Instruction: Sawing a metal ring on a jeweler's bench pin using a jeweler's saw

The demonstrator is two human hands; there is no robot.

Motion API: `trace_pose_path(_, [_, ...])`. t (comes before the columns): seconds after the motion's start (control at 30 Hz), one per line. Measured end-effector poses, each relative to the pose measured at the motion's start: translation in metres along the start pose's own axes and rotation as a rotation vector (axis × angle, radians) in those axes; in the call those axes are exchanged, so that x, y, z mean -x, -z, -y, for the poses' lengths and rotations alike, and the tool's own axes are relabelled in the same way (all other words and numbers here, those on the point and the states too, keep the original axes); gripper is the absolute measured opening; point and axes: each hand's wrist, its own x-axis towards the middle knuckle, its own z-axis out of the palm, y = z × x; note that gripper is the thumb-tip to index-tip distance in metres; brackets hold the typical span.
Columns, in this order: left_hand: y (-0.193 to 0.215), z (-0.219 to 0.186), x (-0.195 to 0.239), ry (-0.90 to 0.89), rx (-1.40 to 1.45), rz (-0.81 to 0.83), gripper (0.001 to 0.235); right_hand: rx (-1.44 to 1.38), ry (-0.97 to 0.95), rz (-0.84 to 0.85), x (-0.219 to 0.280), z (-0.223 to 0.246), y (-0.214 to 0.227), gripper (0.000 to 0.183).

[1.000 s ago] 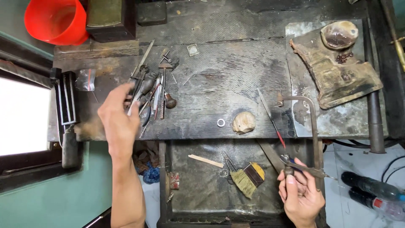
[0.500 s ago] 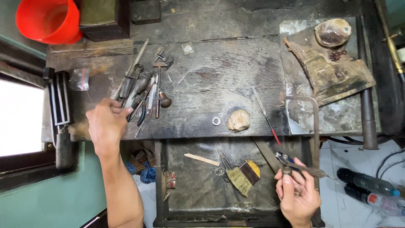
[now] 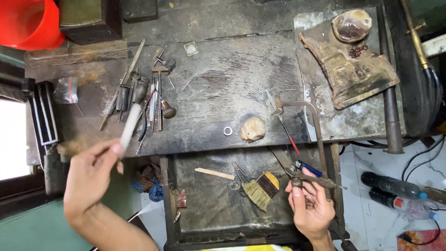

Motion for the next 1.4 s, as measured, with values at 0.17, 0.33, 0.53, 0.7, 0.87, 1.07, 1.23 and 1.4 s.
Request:
trace_pose_path(0.17, [-0.06, 0.022, 0.02, -0.021, 0.444, 0.279, 0.028, 0.02, 0.198, 0.054, 0.006, -0.018, -0.01, 0.044])
trace_pose_path(0.33, [-0.141, -0.013, 0.054, -0.049, 0.535, 0.817, 0.027, 0.058, 0.342, 0.135, 0.018, -0.025, -0.029, 0.043])
trace_pose_path(0.53, [-0.161, -0.014, 0.063, 0.19, 0.823, 0.8, 0.031, 0.276, 0.422, 0.193, 0.021, -0.016, -0.034, 0.035])
trace_pose_path(0.7, [-0.144, -0.036, 0.056, 0.165, 0.841, 0.75, 0.036, 0.185, 0.445, 0.23, 0.023, -0.017, -0.039, 0.034])
trace_pose_path(0.87, [-0.135, -0.023, 0.042, 0.141, 0.901, 0.689, 0.029, 0.219, 0.465, 0.243, 0.03, -0.028, -0.036, 0.035])
trace_pose_path(1.07, [-0.105, -0.026, 0.011, -0.072, 0.497, 0.201, 0.024, 0.218, 0.511, 0.218, 0.018, -0.023, -0.029, 0.033])
trace_pose_path(1.23, [-0.089, -0.014, -0.025, -0.529, -0.264, -0.493, 0.018, 0.283, 0.435, 0.099, -0.001, -0.011, -0.027, 0.027])
trace_pose_path(1.4, [-0.127, -0.059, -0.01, -0.82, -0.246, -0.286, 0.016, 0.149, 0.27, 0.04, -0.013, 0.002, -0.033, 0.043])
